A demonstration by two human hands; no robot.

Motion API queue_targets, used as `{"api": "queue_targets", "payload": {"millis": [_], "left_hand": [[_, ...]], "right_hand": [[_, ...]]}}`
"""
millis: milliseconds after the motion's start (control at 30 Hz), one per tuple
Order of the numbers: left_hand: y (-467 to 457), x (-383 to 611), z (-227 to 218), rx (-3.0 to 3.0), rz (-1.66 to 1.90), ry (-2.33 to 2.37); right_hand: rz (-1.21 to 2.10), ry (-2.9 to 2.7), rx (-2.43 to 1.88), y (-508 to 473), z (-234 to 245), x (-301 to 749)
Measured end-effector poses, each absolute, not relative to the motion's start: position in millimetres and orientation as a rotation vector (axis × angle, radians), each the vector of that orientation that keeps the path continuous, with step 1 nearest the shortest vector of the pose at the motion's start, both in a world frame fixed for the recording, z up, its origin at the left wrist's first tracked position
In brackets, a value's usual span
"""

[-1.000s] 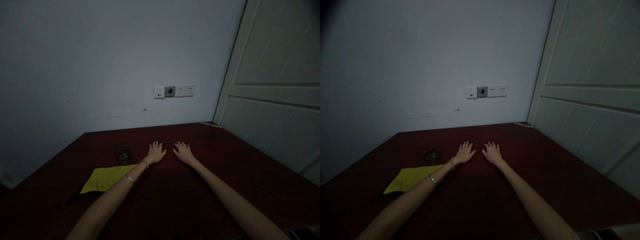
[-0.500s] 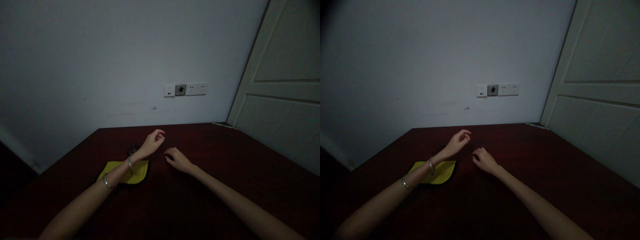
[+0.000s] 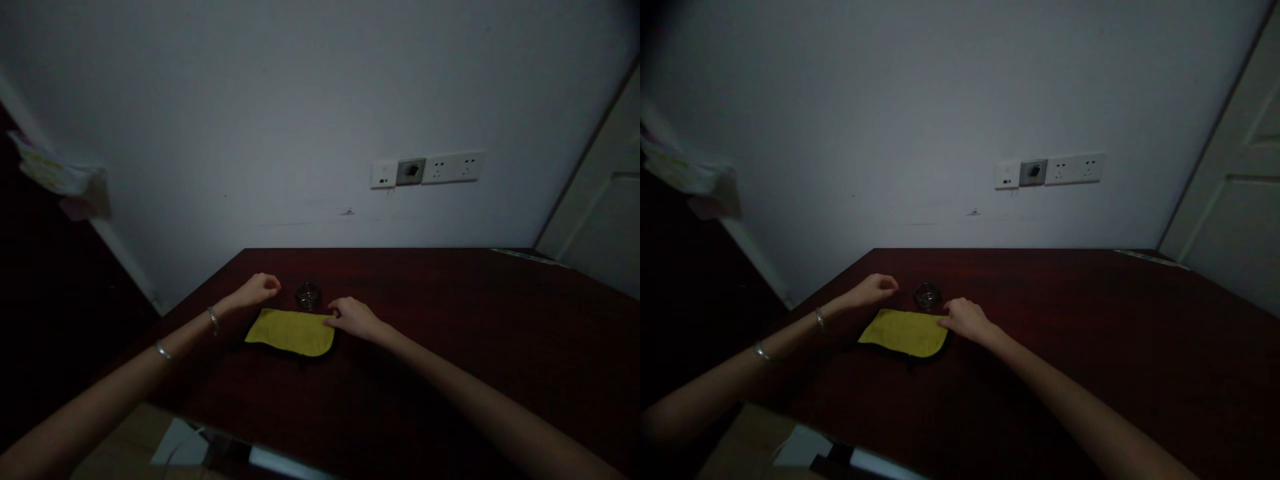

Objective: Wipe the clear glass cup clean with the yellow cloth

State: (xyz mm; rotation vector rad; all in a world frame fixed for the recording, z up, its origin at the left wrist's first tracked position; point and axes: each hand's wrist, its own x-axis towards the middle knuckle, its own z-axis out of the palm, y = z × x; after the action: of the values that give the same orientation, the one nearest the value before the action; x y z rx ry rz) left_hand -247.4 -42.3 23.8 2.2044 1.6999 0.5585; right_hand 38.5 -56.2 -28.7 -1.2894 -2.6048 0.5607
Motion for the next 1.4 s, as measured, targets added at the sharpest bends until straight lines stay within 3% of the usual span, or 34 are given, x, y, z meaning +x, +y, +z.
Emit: {"api": "queue_targets", "payload": {"millis": [200, 467, 1100, 1400], "left_hand": [[-60, -268, -4, 2.216, 0.273, 1.626], [-63, -273, -12, 2.278, 0.234, 1.759], [-48, -232, -12, 2.303, 0.582, 2.109], [-35, -217, -24, 2.222, 0.804, 2.135]], "right_hand": [[0.624, -2.602, -1.119, -50, -35, 34], [0.617, -2.464, -0.949, -50, -26, 38], [0.238, -2.342, -1.313, 0, -17, 47], [0.376, -2.154, -1.444, 21, -40, 24]]}}
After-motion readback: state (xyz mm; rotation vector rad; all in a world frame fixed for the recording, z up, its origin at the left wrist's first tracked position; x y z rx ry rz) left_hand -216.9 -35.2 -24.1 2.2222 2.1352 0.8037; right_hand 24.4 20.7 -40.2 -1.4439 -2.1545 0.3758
